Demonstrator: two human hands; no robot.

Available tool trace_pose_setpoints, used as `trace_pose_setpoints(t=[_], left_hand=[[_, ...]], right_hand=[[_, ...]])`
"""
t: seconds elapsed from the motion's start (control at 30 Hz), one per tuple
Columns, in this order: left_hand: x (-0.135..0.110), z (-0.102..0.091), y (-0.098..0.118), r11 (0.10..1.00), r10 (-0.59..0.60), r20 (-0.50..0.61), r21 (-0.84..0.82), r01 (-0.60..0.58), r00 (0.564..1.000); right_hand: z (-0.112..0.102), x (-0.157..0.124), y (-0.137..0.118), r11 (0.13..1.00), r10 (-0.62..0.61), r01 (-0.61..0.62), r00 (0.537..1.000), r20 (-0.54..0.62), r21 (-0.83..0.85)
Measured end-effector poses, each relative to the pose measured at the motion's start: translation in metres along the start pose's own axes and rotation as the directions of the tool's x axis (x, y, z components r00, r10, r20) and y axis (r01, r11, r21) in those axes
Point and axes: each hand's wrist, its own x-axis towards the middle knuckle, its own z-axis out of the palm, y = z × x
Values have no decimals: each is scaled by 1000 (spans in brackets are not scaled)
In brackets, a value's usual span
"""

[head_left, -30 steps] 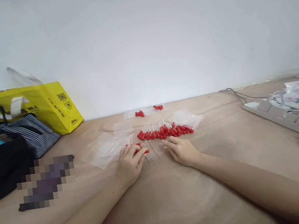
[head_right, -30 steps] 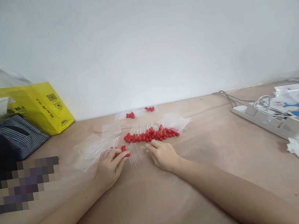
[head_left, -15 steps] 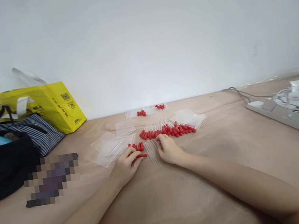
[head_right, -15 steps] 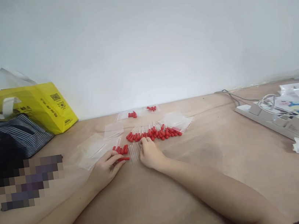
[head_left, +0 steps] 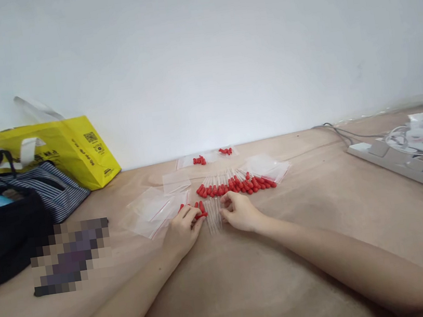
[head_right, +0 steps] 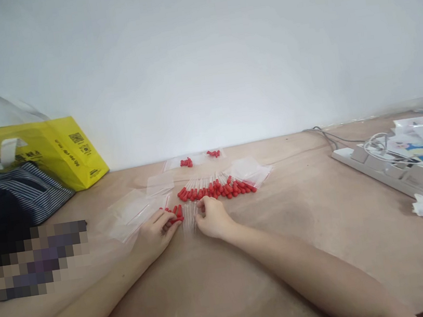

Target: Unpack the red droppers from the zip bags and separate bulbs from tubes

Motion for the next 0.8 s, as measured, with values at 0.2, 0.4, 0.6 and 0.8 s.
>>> trace_pose_setpoints(t=[0.2, 0.4, 0.6, 0.8], left_hand=[[-1, -5, -1, 1000, 18, -8, 4, -18, 1000], [-1, -8, -1, 1000, 2, 6, 14, -2, 1000], [-3, -8, -2, 1000, -18, -16, 21, 18, 1000], [-1, -12, 6, 1000, 9, -83, -10, -10, 997]], right_hand=[[-32, 18, 7, 904, -271, 205, 953, -134, -375], [-42, 33, 23, 707, -379, 197, 917, -128, -679], [-29, 37, 27, 664, -371, 162, 919, -134, -730], [-31, 20, 24, 628, -561, 265, 806, -190, -731]])
